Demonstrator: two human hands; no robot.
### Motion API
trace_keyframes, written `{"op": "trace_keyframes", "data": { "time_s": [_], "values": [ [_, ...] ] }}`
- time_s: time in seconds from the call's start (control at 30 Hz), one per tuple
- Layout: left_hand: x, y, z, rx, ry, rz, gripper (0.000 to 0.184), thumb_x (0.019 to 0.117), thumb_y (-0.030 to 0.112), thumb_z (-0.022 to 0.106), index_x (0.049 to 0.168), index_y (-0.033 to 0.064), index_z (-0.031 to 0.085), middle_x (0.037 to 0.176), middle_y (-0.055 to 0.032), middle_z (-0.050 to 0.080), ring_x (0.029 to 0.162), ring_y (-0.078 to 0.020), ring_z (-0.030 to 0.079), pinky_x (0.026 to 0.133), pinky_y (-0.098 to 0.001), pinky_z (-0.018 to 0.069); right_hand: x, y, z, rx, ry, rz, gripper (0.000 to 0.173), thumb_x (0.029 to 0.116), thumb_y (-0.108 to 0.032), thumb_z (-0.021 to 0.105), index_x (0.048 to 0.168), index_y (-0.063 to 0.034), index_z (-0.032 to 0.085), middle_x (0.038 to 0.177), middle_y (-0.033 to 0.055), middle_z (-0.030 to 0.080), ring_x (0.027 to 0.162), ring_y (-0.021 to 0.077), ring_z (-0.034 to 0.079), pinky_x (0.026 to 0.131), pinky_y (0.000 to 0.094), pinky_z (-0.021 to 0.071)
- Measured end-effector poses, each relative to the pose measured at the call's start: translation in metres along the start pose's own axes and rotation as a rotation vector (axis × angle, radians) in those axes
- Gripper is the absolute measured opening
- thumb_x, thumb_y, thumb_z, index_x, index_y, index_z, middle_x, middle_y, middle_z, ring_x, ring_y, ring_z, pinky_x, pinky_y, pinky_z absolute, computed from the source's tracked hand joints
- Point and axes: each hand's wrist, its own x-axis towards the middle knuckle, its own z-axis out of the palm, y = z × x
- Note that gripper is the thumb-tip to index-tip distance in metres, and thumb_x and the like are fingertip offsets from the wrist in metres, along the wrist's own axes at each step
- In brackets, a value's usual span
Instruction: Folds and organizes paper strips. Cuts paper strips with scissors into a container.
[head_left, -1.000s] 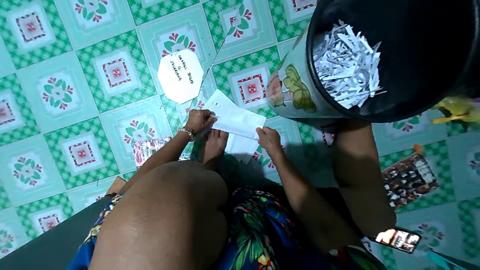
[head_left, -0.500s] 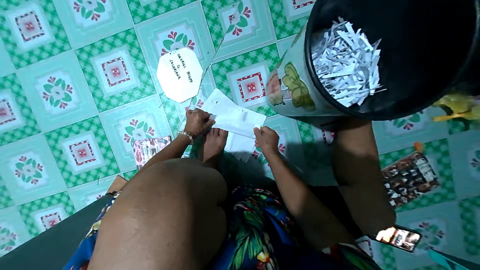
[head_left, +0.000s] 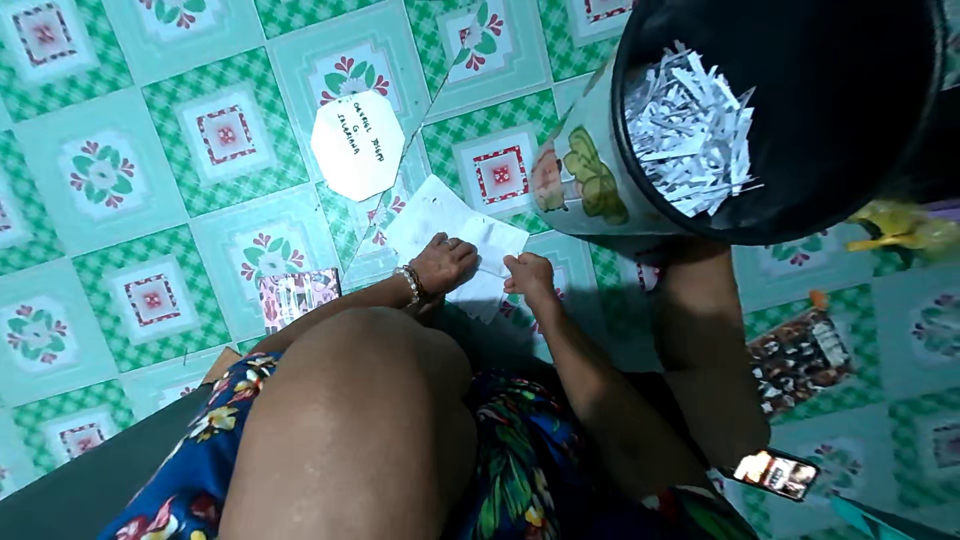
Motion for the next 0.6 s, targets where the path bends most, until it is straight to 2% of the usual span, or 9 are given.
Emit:
{"op": "trace_keyframes", "data": {
  "time_s": [0.07, 0.13, 0.2, 0.23, 0.3, 0.37, 0.43, 0.5, 0.6],
  "values": [
    [0.004, 0.002, 0.0, 0.034, 0.044, 0.004, 0.028, 0.0957, 0.007, 0.063, 0.123, 0.0016, 0.069, 0.127, -0.0196, 0.067, 0.119, -0.0421, 0.063, 0.101, -0.0638, 0.0453, -0.001, 0.0, -0.002, 0.102, -0.057, 0.064, 0.037, 0.108, -0.026, 0.053, 0.123, 0.0071, 0.058, 0.099, 0.0196, 0.062, 0.068, 0.0189, 0.062, 0.068, 0.0353, 0.0567],
    [0.006, 0.002, -0.003, 0.051, 0.045, -0.011, 0.026, 0.0981, 0.009, 0.061, 0.121, 0.0003, 0.069, 0.126, -0.0209, 0.067, 0.119, -0.0433, 0.063, 0.1, -0.0651, 0.0448, -0.001, 0.004, -0.004, 0.192, -0.096, 0.12, 0.036, 0.1074, -0.026, 0.054, 0.124, 0.0053, 0.058, 0.092, 0.015, 0.059, 0.062, 0.0153, 0.059, 0.063, 0.0316, 0.0557],
    [0.008, 0.0, -0.006, 0.067, 0.026, -0.023, 0.024, 0.0991, 0.008, 0.058, 0.118, -0.001, 0.071, 0.121, -0.0215, 0.069, 0.115, -0.0434, 0.065, 0.095, -0.0631, 0.0466, -0.006, 0.007, -0.01, 0.137, -0.115, 0.122, 0.036, 0.1075, -0.028, 0.054, 0.124, 0.0042, 0.058, 0.09, 0.0136, 0.059, 0.065, 0.0162, 0.059, 0.065, 0.0317, 0.0547],
    [0.009, 0.001, -0.007, 0.075, 0.015, -0.021, 0.023, 0.0979, 0.003, 0.058, 0.115, -0.0015, 0.072, 0.118, -0.022, 0.069, 0.112, -0.044, 0.065, 0.094, -0.0629, 0.0469, -0.011, 0.006, -0.013, 0.023, -0.089, 0.069, 0.038, 0.1071, -0.03, 0.055, 0.124, 0.0043, 0.059, 0.094, 0.016, 0.061, 0.073, 0.0201, 0.061, 0.07, 0.0361, 0.0541],
    [0.01, 0.002, -0.01, 0.102, -0.009, 0.005, 0.022, 0.095, -0.003, 0.059, 0.113, -0.0027, 0.071, 0.115, -0.0234, 0.069, 0.109, -0.0455, 0.066, 0.094, -0.0645, 0.0467, -0.023, 0.004, -0.021, -0.228, 0.031, -0.138, 0.048, 0.1031, -0.031, 0.062, 0.132, 0.007, 0.056, 0.121, 0.0289, 0.064, 0.109, 0.0405, 0.064, 0.093, 0.0567, 0.0501],
    [0.011, 0.005, -0.01, 0.147, -0.009, 0.041, 0.021, 0.0943, -0.003, 0.059, 0.112, -0.0032, 0.071, 0.113, -0.0234, 0.069, 0.106, -0.0449, 0.067, 0.092, -0.0635, 0.0477, -0.031, 0.009, -0.021, -0.355, 0.137, -0.383, 0.059, 0.0977, -0.032, 0.069, 0.139, 0.0069, 0.053, 0.138, 0.0322, 0.055, 0.127, 0.0502, 0.054, 0.102, 0.0657, 0.0425],
    [0.011, 0.007, -0.01, 0.177, -0.031, 0.057, 0.021, 0.0941, -0.002, 0.06, 0.112, -0.0035, 0.07, 0.112, -0.0236, 0.069, 0.105, -0.0445, 0.067, 0.091, -0.0631, 0.0483, -0.03, 0.015, -0.012, -0.463, 0.111, -0.595, 0.063, 0.0944, -0.033, 0.073, 0.14, 0.0062, 0.054, 0.139, 0.0316, 0.055, 0.13, 0.0506, 0.052, 0.107, 0.0662, 0.0383],
    [0.01, 0.008, -0.009, 0.186, -0.039, 0.076, 0.019, 0.0955, -0.001, 0.058, 0.109, -0.0047, 0.07, 0.108, -0.0242, 0.07, 0.101, -0.0441, 0.068, 0.088, -0.0616, 0.0498, -0.026, 0.016, 0.001, -0.555, 0.032, -0.692, 0.062, 0.094, -0.029, 0.074, 0.142, 0.0049, 0.053, 0.14, 0.0287, 0.057, 0.132, 0.0475, 0.052, 0.112, 0.0632, 0.0353],
    [0.006, 0.009, -0.013, 0.164, -0.1, 0.032, 0.021, 0.0985, -0.002, 0.053, 0.11, -0.0067, 0.069, 0.109, -0.0253, 0.07, 0.103, -0.0451, 0.068, 0.087, -0.0606, 0.0501, -0.021, 0.014, 0.012, -0.635, -0.011, -0.7, 0.039, 0.0996, -0.009, 0.063, 0.136, 0.0026, 0.061, 0.14, 0.0255, 0.059, 0.134, 0.0452, 0.052, 0.112, 0.0619, 0.0346]
  ]
}}
